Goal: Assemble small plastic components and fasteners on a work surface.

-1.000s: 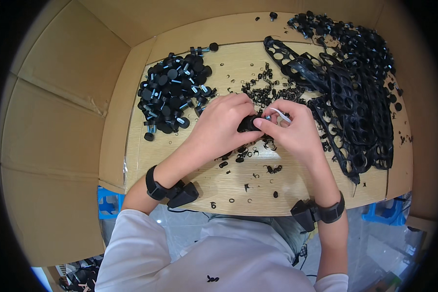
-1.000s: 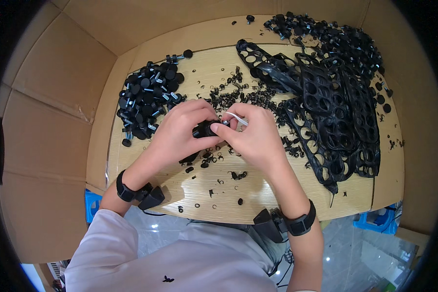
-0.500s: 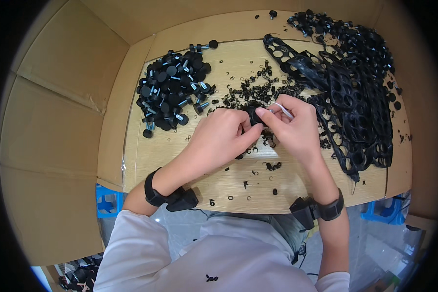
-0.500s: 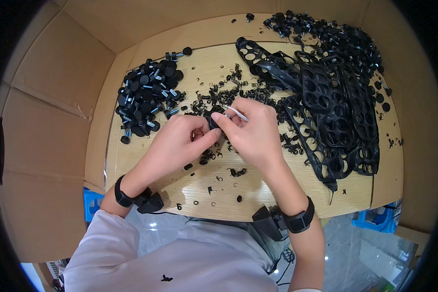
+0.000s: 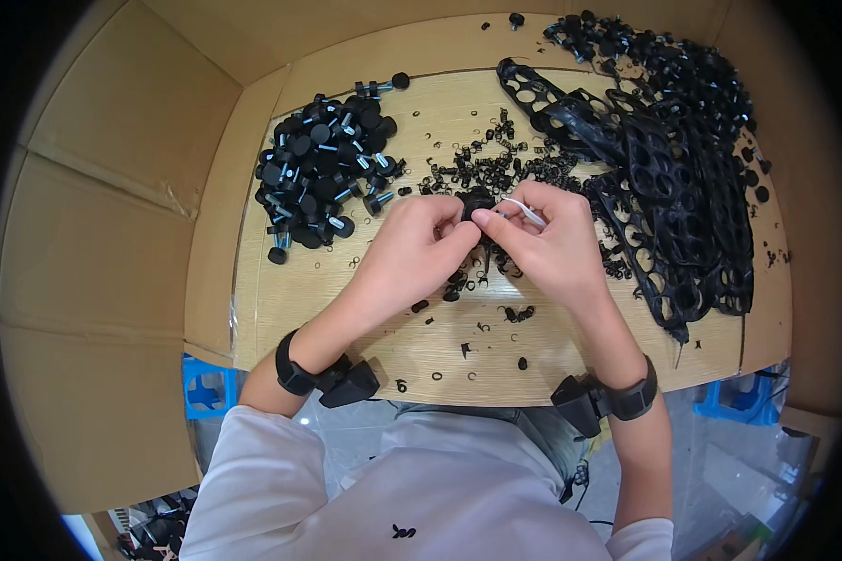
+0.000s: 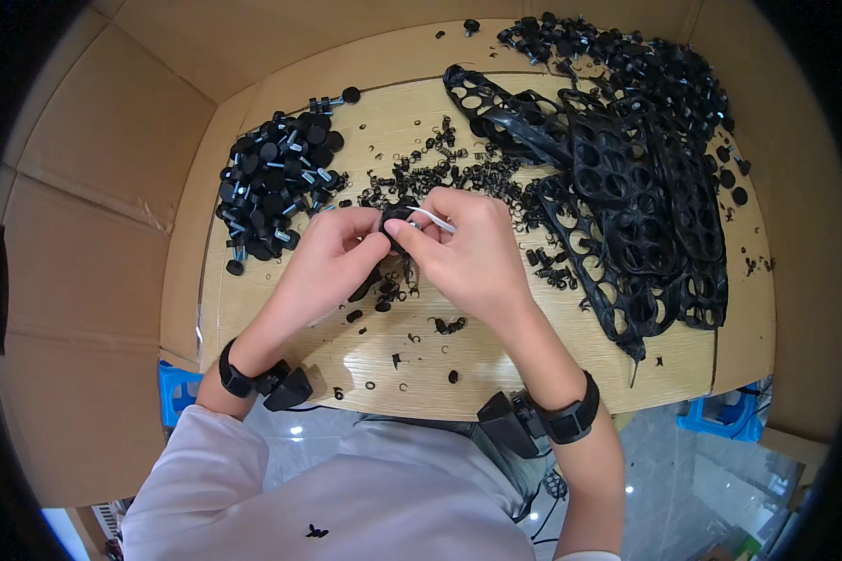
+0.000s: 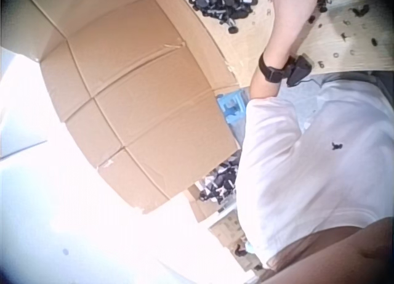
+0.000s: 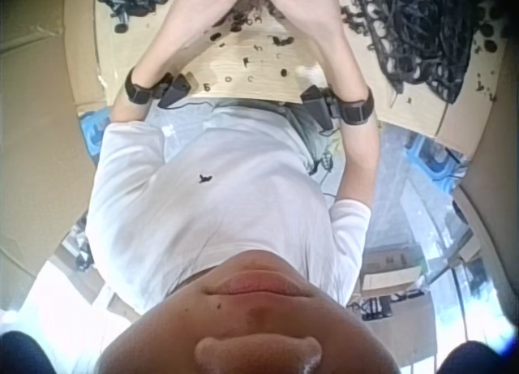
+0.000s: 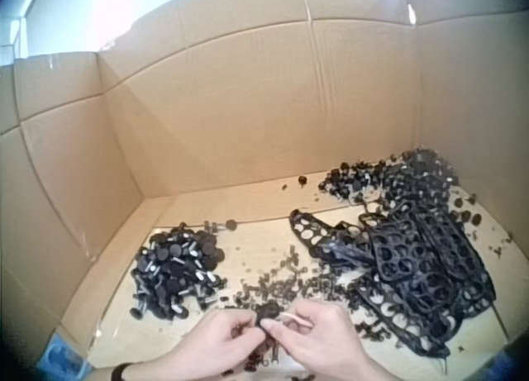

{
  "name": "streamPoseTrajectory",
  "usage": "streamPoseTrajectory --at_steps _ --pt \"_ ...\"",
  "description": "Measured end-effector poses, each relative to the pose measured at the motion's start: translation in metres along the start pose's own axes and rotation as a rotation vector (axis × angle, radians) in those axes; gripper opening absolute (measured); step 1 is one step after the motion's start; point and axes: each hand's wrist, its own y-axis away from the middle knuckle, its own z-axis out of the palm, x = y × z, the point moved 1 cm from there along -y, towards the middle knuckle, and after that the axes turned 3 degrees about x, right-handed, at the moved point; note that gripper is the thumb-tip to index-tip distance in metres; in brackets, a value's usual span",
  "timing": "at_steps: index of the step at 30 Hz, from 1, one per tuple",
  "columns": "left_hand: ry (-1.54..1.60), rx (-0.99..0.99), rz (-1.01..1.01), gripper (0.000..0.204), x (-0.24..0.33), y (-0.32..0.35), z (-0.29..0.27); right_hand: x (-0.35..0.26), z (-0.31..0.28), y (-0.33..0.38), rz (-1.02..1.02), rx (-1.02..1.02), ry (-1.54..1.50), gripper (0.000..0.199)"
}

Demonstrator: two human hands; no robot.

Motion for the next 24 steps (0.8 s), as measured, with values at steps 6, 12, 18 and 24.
streamPoseTrajectory --at_steps 6,12,18,24 --pt "0.013 -0.002 0.016 0.027 0.000 -0.001 -0.002 0.001 -0.002 -0.001 0.046 -0.025 -0.024 0.026" --pt "0.017 -0.032 0.037 0.026 -0.001 0.001 -0.004 0.002 -0.005 -0.003 0.147 -0.057 -0.151 0.025" --pt "-0.048 -0.002 0.045 0.025 0.006 0.001 -0.007 0.002 -0.007 -0.005 0.156 -0.075 -0.224 0.021" --pt "-0.070 0.033 0.067 0.023 0.000 0.002 -0.012 0.002 -0.005 -0.006 0.230 -0.107 -0.399 0.020"
